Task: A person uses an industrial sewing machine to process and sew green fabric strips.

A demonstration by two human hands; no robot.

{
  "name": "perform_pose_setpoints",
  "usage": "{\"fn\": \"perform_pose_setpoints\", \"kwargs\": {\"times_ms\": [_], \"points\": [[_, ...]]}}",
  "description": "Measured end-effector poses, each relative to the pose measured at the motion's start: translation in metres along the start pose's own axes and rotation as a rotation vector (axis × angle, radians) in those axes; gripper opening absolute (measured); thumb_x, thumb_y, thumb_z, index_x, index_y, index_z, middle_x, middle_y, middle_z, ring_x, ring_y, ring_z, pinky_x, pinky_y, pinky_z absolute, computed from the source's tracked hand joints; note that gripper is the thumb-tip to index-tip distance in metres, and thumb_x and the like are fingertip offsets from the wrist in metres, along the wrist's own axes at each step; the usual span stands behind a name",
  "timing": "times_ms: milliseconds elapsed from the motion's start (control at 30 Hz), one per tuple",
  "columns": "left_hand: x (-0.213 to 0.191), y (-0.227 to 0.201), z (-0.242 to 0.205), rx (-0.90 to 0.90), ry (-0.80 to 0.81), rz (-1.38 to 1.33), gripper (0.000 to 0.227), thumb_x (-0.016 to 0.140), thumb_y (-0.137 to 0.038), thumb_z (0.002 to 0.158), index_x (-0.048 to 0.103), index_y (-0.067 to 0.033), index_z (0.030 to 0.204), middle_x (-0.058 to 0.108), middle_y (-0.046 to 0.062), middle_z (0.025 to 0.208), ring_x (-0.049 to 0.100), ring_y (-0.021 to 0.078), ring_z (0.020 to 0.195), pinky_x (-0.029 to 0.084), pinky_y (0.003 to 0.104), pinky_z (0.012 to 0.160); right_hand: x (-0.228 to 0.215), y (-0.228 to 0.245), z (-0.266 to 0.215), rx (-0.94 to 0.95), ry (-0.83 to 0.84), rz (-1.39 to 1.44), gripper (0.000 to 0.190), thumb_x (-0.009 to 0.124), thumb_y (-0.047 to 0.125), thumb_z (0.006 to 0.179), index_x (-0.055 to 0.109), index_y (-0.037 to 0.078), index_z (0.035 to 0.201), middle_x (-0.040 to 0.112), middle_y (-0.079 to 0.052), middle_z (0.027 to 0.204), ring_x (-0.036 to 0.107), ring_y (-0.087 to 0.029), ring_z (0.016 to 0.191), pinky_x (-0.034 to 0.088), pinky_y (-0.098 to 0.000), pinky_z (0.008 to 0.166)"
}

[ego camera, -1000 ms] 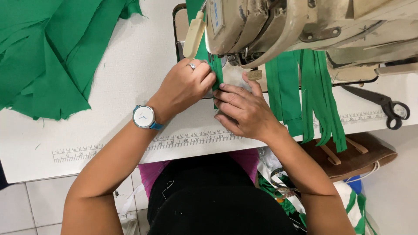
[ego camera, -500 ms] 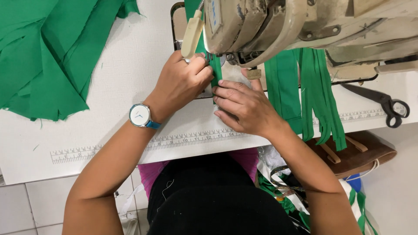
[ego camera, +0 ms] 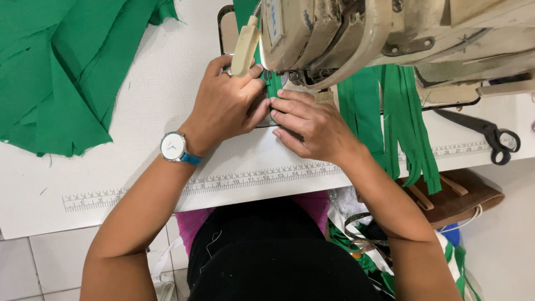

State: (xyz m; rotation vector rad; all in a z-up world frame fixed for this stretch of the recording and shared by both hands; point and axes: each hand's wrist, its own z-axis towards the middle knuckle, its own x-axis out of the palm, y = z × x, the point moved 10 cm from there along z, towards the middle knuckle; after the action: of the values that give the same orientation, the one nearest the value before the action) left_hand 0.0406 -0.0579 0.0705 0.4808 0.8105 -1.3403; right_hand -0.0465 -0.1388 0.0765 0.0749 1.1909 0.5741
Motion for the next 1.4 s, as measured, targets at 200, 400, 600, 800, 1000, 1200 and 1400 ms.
{"fn": "perform_pose_setpoints", "kwargs": {"times_ms": [200,400,600,800,1000,1200,1400], "points": [[0.003,0.002,0.005,-0.025,0.19,-0.043,0.025,0.071,-0.029,0.095,0.069,-0.0063,0.103,0.074,0.009,0.125,0.064,0.0282,0.058,0.044,0.048,0.102,0.0,0.003,-0.002,-0.019,0.047,0.054,0.025,0.073,0.013,0.099,0.074,-0.004,0.117,0.068,-0.018,0.131,0.063,-0.038,0.128,0.062,-0.0454,0.098],[0.009,0.012,-0.001,-0.061,0.212,-0.071,0.027,0.071,-0.028,0.094,0.074,-0.0057,0.11,0.077,0.013,0.121,0.067,0.0324,0.071,0.04,0.051,0.107,-0.06,-0.021,-0.05,0.077,-0.128,-0.126,0.024,0.085,0.016,0.097,0.076,0.01,0.119,0.068,-0.01,0.125,0.065,-0.034,0.11,0.048,-0.052,0.105],[0.009,0.014,0.0,-0.073,0.198,-0.102,0.017,0.072,-0.022,0.094,0.069,-0.0066,0.102,0.075,0.011,0.108,0.064,0.0319,0.069,0.04,0.052,0.107,-0.19,-0.082,-0.148,0.378,-0.607,-0.664,0.031,0.05,0.007,0.121,0.064,-0.014,0.103,0.06,-0.027,0.097,0.056,-0.04,0.083,0.042,-0.0461,0.073],[0.01,0.016,-0.002,-0.076,0.194,-0.084,0.016,0.074,-0.021,0.097,0.067,-0.0072,0.1,0.063,0.012,0.085,0.062,0.0321,0.07,0.041,0.051,0.106,-0.184,-0.104,-0.181,0.474,-0.614,-0.65,0.047,0.047,0.015,0.125,0.077,-0.012,0.101,0.062,-0.022,0.091,0.065,-0.036,0.077,0.054,-0.0442,0.07],[0.006,0.016,-0.002,-0.065,0.155,-0.089,0.013,0.073,-0.021,0.094,0.068,-0.01,0.092,0.073,0.008,0.102,0.068,0.034,0.088,0.041,0.049,0.102,-0.182,-0.118,-0.195,0.581,-0.568,-0.631,0.05,0.054,0.02,0.126,0.087,-0.006,0.099,0.075,-0.02,0.086,0.073,-0.034,0.083,0.052,-0.0444,0.069],[0.006,0.019,-0.001,-0.096,0.153,-0.074,0.021,0.074,-0.023,0.096,0.061,-0.0115,0.085,0.051,0.003,0.076,0.061,0.0288,0.079,0.039,0.049,0.096,-0.182,-0.102,-0.183,0.42,-0.592,-0.535,0.027,0.056,0.001,0.117,0.068,-0.022,0.122,0.062,-0.039,0.114,0.063,-0.056,0.119,0.044,-0.0623,0.112],[0.003,0.022,0.003,-0.166,0.106,-0.085,0.021,0.068,-0.021,0.096,0.055,-0.0118,0.083,0.052,0.005,0.083,0.059,0.0275,0.084,0.036,0.046,0.09,-0.217,-0.14,-0.219,0.472,-0.468,-0.414,0.031,0.055,-0.001,0.124,0.081,-0.016,0.115,0.078,-0.027,0.11,0.075,-0.04,0.108,0.056,-0.0487,0.097]]}}
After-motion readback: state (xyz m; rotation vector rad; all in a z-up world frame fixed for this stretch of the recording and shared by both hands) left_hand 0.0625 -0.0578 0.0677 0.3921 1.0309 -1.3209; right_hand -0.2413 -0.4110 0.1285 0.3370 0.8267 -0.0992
